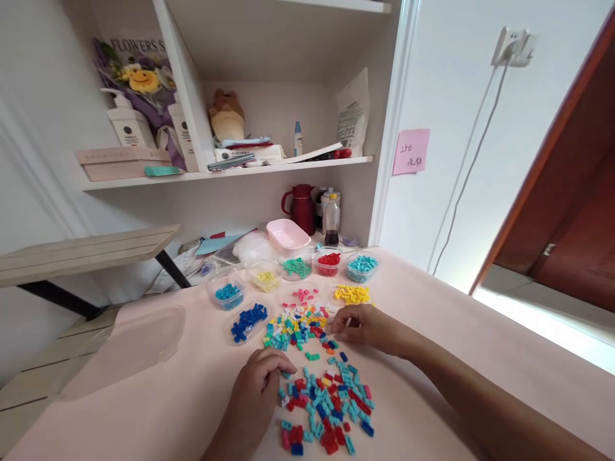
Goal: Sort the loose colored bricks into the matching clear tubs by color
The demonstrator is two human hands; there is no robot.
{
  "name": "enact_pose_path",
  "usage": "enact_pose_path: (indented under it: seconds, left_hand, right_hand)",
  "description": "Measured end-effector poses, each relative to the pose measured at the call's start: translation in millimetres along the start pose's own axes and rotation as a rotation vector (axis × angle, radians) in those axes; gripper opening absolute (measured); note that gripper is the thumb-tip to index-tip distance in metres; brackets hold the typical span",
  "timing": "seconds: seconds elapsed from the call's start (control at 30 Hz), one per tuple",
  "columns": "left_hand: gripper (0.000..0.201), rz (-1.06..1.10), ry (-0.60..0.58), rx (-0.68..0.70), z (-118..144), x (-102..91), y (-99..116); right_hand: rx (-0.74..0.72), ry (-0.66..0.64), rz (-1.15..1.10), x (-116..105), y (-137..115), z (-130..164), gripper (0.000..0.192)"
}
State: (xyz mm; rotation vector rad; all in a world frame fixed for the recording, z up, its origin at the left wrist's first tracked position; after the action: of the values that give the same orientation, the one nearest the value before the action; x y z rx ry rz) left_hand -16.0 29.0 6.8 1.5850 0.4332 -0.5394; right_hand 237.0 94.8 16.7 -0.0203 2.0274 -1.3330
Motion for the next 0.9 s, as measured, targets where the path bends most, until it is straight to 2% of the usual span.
enact_pose_path:
  seconds: [0.2,0.3,0.9]
  left_hand:
    - [0.032,-0.054,-0.011,0.031,-0.8,0.1,0.6]
    - [0.032,-0.084,-0.014,0.037,-0.1,0.2,2.5]
    - [0.034,-0.19,0.002,0.085,2.4,1.8,6.9]
  right_hand:
    - [0.015,-0.031,0.307,1.8,-4.2,-2.2,0.023]
    - [-0.009,-0.034,0.392,4.3,-6.7,-2.9,0.022]
    - [-0.041,-0.062,0.399,3.8,-16.1,-1.6,0.012]
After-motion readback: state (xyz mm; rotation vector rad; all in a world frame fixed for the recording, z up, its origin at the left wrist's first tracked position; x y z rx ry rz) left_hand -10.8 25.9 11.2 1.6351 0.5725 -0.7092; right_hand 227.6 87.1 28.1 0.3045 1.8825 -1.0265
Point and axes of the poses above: each hand's wrist, its own z-axis away from the middle knuckle, its own x-axis out of the palm, y = z × x, the point moved 2 cm from there along -z, towards the middle knuckle, and after that the axes turned 14 degrees about -x, right-handed, at the moved point
